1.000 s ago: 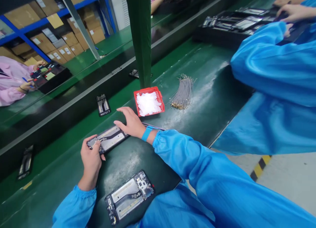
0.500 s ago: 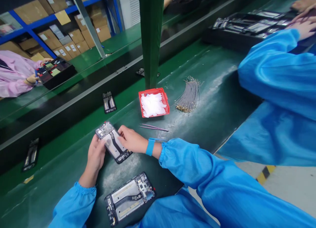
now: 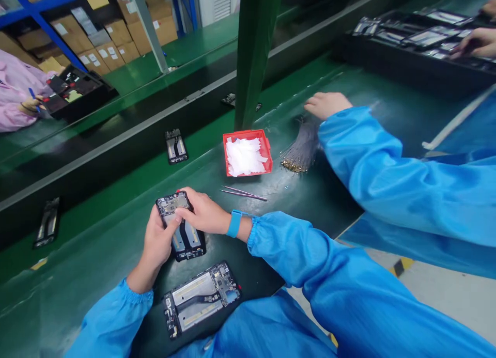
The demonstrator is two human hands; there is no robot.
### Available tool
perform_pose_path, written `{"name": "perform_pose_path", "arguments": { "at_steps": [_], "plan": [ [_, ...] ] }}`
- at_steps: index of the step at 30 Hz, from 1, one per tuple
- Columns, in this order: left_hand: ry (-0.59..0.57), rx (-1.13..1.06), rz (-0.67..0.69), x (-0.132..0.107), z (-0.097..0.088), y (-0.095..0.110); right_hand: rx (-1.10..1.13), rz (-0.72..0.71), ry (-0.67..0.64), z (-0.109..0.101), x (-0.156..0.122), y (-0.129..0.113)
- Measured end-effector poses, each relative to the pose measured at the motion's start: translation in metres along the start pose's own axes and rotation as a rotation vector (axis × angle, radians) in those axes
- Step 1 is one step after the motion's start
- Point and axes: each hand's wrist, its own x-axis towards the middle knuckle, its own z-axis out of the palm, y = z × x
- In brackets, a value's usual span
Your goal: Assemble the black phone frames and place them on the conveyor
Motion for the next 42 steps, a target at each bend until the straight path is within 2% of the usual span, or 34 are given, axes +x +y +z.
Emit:
{"name": "perform_pose_path", "arguments": {
  "at_steps": [6, 9, 15, 27, 36, 42],
  "plan": [
    [0.057, -0.095, -0.031, -0.002, 0.001, -0.002, 0.511, -0.008, -0.252, -0.005, 0.008, 0.009],
    [0.059, -0.136, -0.067, -0.003, 0.003, 0.003, 0.591, 0.030, -0.239, -0.005, 0.006, 0.007],
    [0.076, -0.127, -0.042, -0.003, 0.002, 0.001, 0.638, 0.033, -0.236, -0.002, 0.001, -0.001],
    [0.077, -0.045, 0.026, -0.006, 0.003, 0.002, 0.571, -0.011, -0.176, 0.003, -0.002, -0.004],
    [0.153, -0.090, -0.030, -0.006, 0.007, 0.005, 0.556, 0.041, -0.109, 0.010, 0.001, -0.003],
    [0.241, -0.267, -0.129, 0.005, 0.004, 0.011, 0.548, 0.101, -0.190, 0.010, 0.003, 0.010]
  ]
}}
